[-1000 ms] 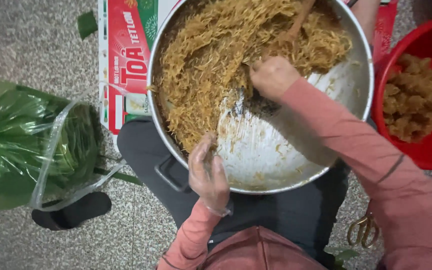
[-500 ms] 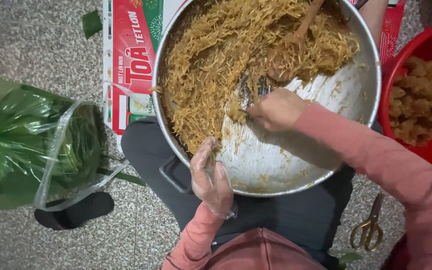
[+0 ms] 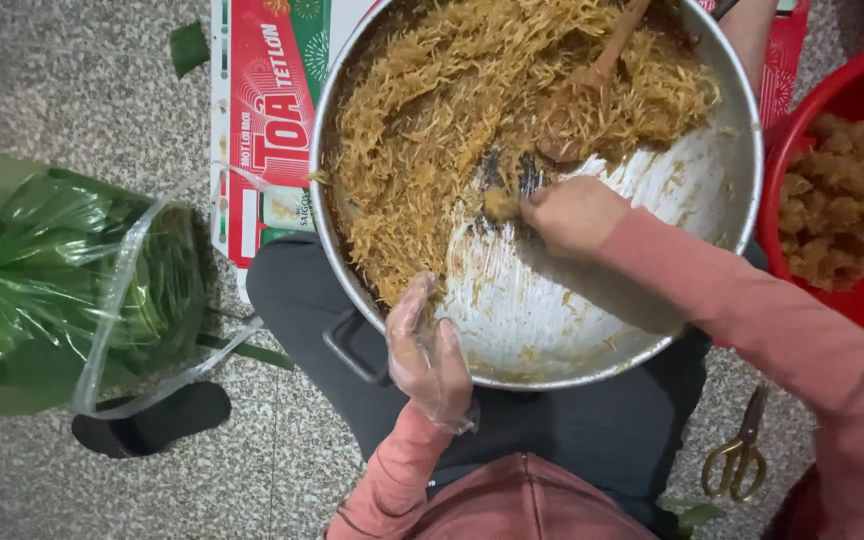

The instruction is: Portioning and shaping a shredded filling mixture into small balls using a spoon and hands.

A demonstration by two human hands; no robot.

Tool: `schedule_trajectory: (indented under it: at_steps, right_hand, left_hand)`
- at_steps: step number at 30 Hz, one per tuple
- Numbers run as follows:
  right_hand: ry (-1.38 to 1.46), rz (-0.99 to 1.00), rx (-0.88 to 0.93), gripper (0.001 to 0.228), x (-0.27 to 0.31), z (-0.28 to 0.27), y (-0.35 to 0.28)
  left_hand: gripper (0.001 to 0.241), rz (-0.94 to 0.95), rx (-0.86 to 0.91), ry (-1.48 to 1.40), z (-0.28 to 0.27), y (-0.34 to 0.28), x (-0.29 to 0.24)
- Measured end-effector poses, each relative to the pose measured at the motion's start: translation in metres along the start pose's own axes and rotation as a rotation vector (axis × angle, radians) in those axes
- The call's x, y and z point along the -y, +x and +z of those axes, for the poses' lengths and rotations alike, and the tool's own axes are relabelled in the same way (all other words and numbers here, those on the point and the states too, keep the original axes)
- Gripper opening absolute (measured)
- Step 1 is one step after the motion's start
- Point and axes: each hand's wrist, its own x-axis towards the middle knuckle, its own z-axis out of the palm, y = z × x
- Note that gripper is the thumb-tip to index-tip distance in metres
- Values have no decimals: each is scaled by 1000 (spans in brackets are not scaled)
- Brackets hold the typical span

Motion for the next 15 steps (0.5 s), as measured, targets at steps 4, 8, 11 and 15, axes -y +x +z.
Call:
schedule_trajectory:
  at_steps: [4, 8, 11, 15]
  right_hand:
    - [139, 173, 382, 18, -10, -29, -6]
    - [-72, 35, 103, 30, -38, 80, -21]
    - [183, 196, 412, 26, 41, -115, -17]
    - [272, 115, 302, 20, 15, 3, -64]
  left_hand:
    - [27, -18, -19, -86, 3, -5, 5]
    - [28, -19, -29, -127, 6, -4, 4]
    - [29, -4, 6, -100, 2, -2, 2]
    - [35, -52, 152, -1, -5, 7, -1]
